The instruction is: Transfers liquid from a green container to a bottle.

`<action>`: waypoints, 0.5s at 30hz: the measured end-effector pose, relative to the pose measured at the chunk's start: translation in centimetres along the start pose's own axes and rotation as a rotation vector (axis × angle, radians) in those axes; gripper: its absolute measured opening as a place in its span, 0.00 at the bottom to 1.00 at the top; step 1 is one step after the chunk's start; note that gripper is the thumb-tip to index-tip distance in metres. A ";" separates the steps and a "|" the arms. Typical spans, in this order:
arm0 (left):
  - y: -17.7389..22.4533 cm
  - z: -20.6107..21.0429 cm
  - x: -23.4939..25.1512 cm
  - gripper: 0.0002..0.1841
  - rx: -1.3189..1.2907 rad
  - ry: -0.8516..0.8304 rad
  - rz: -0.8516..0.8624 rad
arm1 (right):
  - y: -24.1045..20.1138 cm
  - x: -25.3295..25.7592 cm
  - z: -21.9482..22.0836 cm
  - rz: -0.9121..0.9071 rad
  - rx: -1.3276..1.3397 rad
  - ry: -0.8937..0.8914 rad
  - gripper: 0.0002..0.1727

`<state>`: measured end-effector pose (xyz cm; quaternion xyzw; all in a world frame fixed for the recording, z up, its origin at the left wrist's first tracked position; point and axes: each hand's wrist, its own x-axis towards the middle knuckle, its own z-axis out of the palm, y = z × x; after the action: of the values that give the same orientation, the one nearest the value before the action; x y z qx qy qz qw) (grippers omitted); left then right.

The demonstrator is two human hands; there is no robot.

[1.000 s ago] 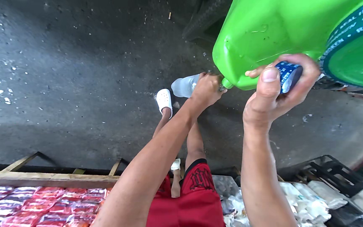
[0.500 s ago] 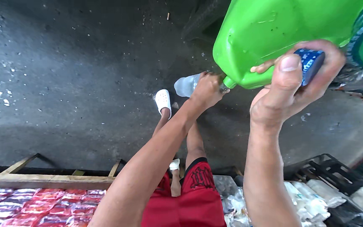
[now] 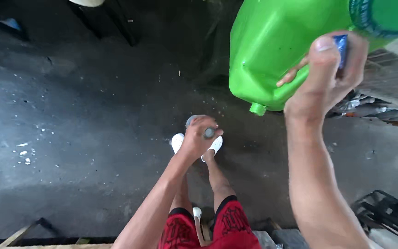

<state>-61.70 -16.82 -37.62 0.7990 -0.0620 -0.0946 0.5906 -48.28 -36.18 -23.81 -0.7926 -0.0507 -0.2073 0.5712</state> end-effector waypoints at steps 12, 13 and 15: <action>4.7 -15.4 -13.0 0.09 0.058 0.388 -0.063 | -3.4 20.1 -2.2 0.616 -0.245 -0.096 0.24; 5.1 -16.5 -13.7 0.09 0.071 0.412 -0.061 | -3.2 21.2 -2.4 0.632 -0.270 -0.119 0.26; 5.9 -18.4 -15.0 0.09 0.086 0.449 -0.064 | -2.4 22.9 -3.3 0.660 -0.287 -0.164 0.25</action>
<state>-72.06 1.78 -25.56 0.8260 0.0922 0.0695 0.5517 -29.17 -42.02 -11.97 -0.8523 0.1917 0.0472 0.4844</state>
